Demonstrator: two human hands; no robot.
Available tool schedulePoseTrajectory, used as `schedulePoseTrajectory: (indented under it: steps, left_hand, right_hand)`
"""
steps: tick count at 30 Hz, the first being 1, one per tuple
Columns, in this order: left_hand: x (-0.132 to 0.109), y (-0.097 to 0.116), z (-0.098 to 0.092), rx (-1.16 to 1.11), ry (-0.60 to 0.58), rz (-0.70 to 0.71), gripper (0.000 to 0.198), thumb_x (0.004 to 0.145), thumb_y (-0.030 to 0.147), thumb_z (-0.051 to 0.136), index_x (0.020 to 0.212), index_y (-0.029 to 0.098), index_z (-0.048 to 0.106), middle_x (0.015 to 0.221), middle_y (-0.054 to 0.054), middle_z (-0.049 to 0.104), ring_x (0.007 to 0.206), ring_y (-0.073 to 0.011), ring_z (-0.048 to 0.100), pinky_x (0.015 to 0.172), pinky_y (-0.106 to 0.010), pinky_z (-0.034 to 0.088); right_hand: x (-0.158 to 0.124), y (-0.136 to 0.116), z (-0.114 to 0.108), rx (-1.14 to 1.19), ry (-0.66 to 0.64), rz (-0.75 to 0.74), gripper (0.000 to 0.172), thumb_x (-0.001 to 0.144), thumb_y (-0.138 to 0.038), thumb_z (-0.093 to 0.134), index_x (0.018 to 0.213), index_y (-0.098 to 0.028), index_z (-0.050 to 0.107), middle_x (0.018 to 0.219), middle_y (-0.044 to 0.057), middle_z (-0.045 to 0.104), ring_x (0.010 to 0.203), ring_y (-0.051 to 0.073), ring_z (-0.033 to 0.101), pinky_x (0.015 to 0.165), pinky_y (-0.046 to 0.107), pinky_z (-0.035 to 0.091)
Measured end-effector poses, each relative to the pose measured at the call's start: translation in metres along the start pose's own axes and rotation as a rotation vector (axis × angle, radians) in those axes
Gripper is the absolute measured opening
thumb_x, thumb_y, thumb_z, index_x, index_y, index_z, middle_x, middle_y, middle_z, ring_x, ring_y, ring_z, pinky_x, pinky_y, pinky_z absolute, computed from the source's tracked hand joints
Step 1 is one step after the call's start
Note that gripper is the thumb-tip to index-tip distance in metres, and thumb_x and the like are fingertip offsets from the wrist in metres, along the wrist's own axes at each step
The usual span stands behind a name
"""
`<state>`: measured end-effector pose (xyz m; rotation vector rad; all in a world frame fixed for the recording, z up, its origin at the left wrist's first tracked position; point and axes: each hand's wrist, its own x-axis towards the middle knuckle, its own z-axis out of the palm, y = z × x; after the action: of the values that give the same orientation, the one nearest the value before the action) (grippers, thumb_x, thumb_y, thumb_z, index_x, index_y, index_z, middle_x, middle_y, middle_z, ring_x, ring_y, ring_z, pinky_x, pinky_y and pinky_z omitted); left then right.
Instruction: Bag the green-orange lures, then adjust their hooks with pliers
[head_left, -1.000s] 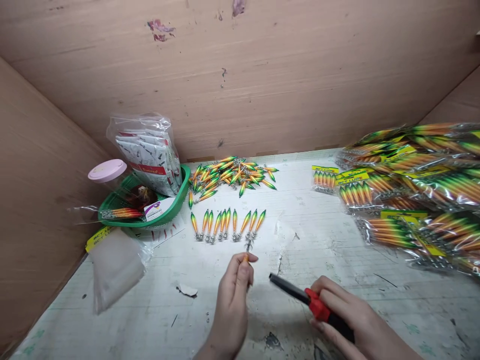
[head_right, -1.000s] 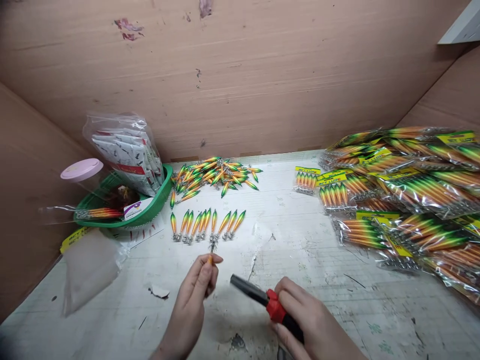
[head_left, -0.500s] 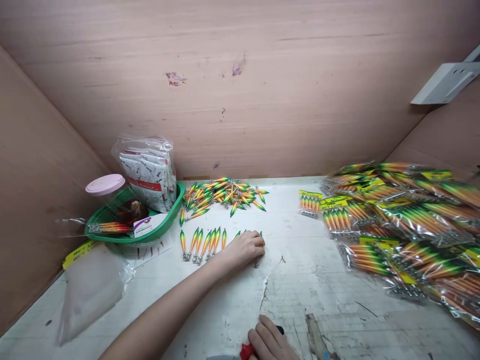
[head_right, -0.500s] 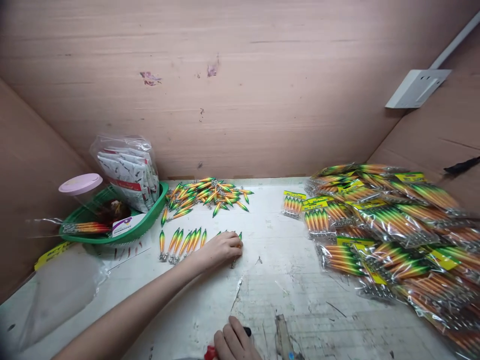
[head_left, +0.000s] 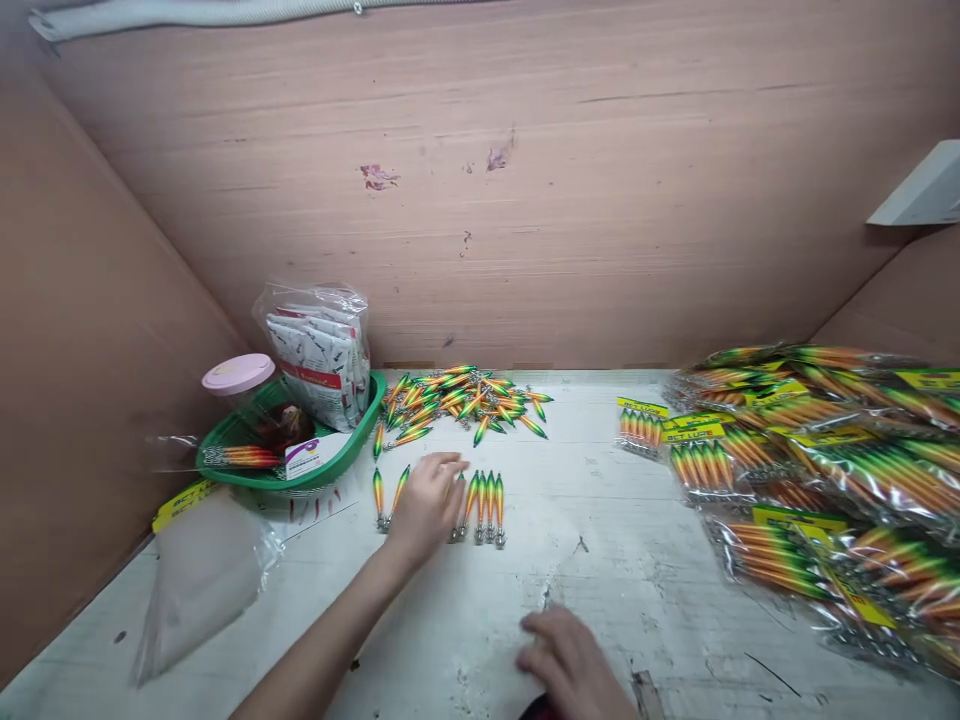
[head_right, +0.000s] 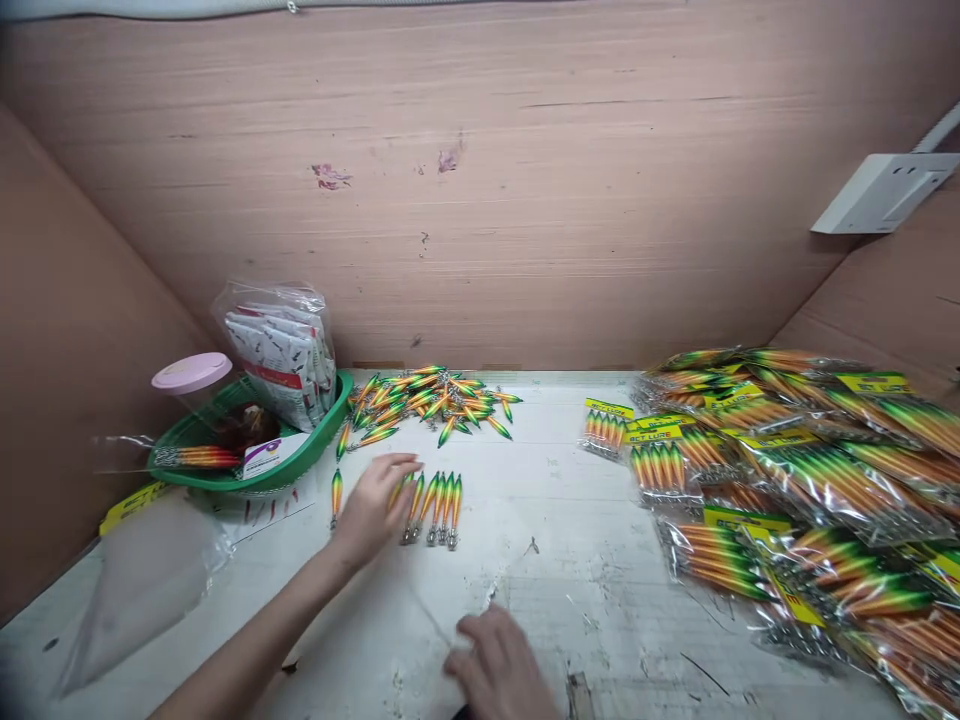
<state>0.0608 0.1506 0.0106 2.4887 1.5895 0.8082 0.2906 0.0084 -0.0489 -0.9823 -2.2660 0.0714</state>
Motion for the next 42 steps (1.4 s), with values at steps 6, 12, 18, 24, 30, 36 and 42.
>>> schedulePoseTrajectory:
  steps: [6,12,18,24,30,36,42]
  left_hand:
    - [-0.036,-0.057,-0.029,0.072,0.117,-0.493,0.034,0.087,0.024,0.041,0.108,0.01,0.064,0.104,-0.018,0.066,0.1,-0.0333,0.062,0.089,-0.052,0.047]
    - [-0.034,-0.063,-0.018,-0.091,0.057,-0.534,0.032,0.079,0.017,0.043,0.099,0.015,0.069,0.102,-0.011,0.072,0.097,-0.0243,0.066,0.09,-0.039,0.051]
    - [-0.033,-0.061,-0.021,-0.227,0.017,-0.562,0.032,0.079,0.034,0.048,0.093,0.015,0.071,0.095,-0.01,0.074,0.077,-0.0218,0.07,0.073,-0.033,0.056]
    - [-0.04,-0.054,-0.024,-0.231,0.001,-0.561,0.034,0.08,0.035,0.047,0.092,0.013,0.07,0.095,-0.012,0.071,0.075,-0.0222,0.068,0.075,-0.036,0.054]
    - [-0.057,-0.043,-0.03,-0.193,-0.015,-0.46,0.047,0.075,0.041,0.063,0.116,0.018,0.063,0.12,-0.014,0.061,0.115,-0.0306,0.056,0.098,-0.045,0.044]
    - [-0.064,-0.048,-0.026,0.013,-0.064,-0.232,0.061,0.069,0.015,0.069,0.127,0.028,0.054,0.137,-0.01,0.049,0.127,-0.0318,0.042,0.104,-0.053,0.036]
    - [-0.059,-0.043,-0.028,-0.032,0.048,-0.15,0.04,0.086,0.035,0.057,0.125,0.026,0.055,0.131,-0.012,0.053,0.121,-0.0306,0.047,0.099,-0.05,0.043]
  right_hand:
    - [0.059,0.062,-0.025,-0.063,-0.133,0.185,0.023,0.091,-0.013,0.043,0.109,-0.016,0.058,0.106,0.013,0.062,0.099,0.024,0.06,0.079,0.038,0.055]
    - [0.096,0.089,0.003,-0.135,-0.191,0.205,0.024,0.091,-0.007,0.045,0.095,-0.02,0.065,0.095,0.008,0.064,0.089,0.022,0.059,0.074,0.036,0.053]
    - [0.112,0.082,0.013,-0.192,-0.291,0.246,0.009,0.093,-0.021,0.056,0.09,-0.015,0.062,0.093,0.002,0.064,0.085,0.014,0.062,0.073,0.031,0.053]
    - [0.135,0.066,0.025,-0.211,-0.399,0.247,0.015,0.093,-0.028,0.058,0.1,-0.016,0.063,0.102,0.004,0.065,0.089,0.016,0.064,0.077,0.035,0.054]
    - [0.14,0.066,0.018,-0.23,-0.427,0.295,0.017,0.093,-0.029,0.057,0.101,-0.016,0.063,0.104,0.004,0.065,0.09,0.016,0.063,0.078,0.036,0.054]
    - [0.131,0.078,-0.002,-0.186,-0.397,0.392,0.01,0.092,-0.021,0.056,0.09,-0.015,0.063,0.096,0.004,0.065,0.089,0.017,0.062,0.079,0.036,0.051]
    - [0.11,0.005,-0.05,0.153,-0.541,0.213,0.024,0.077,-0.003,0.06,0.083,-0.024,0.071,0.08,-0.005,0.071,0.074,0.009,0.066,0.067,0.015,0.049]
